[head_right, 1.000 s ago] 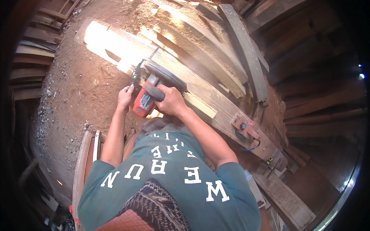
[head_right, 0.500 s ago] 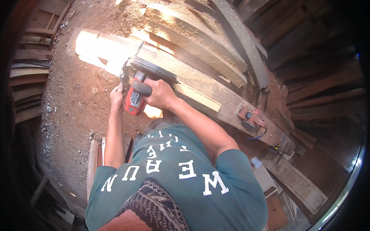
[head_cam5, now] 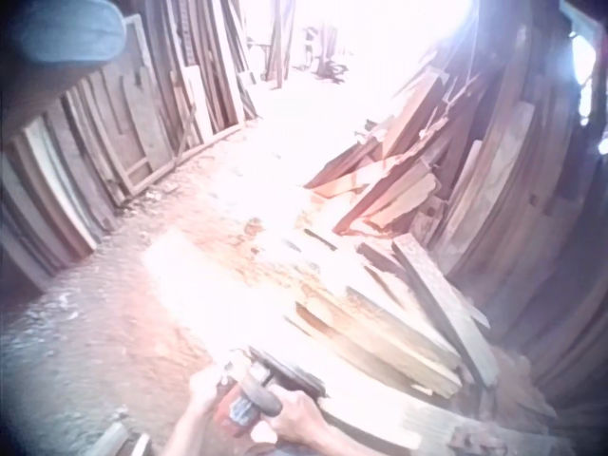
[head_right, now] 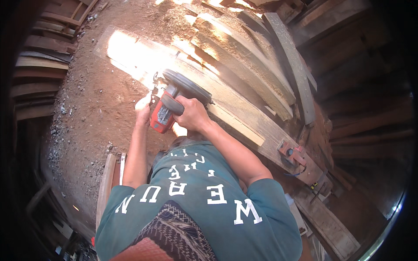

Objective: The person uses a circular saw to cut a plank of wood, then switches to an electric planer to smooth the surface of the cut piece. The person handles the wood pieces by hand, moving them aside after processing.

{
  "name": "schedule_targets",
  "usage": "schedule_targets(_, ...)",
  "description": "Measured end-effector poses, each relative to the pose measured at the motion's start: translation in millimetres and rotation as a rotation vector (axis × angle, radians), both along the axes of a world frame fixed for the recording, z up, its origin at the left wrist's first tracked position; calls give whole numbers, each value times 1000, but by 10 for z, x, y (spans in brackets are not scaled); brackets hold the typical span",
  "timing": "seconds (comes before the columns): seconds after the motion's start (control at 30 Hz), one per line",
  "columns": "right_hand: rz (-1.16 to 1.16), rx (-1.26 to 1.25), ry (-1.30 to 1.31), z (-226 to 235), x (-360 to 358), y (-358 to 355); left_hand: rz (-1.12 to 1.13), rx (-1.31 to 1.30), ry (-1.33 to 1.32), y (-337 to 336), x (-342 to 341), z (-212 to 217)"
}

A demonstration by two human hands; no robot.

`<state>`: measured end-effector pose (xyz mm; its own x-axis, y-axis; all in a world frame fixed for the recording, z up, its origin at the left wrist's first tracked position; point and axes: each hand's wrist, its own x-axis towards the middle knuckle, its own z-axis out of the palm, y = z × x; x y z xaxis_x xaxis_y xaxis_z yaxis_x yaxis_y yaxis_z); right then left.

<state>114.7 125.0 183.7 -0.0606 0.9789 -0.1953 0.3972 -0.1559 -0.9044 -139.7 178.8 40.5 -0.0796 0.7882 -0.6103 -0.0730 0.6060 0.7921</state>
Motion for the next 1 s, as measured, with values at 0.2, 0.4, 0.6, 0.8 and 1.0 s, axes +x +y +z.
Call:
schedule_targets(0.2,-9,-41,9,14,-232,267,37,80,-44,263,-146,104)
schedule_targets(0.4,3,-18,5,-11,-382,519,1,100,-77,508,-440,-35)
schedule_targets(0.6,20,-4,11,9,-520,764,32,22,2,733,-741,-269)
schedule_targets(0.8,1,16,-15,44,-607,933,96,-17,-72,975,-757,-322)
schedule_targets(1.0,28,63,12,-2,-835,1233,59,-58,-85,1280,-1061,-97)
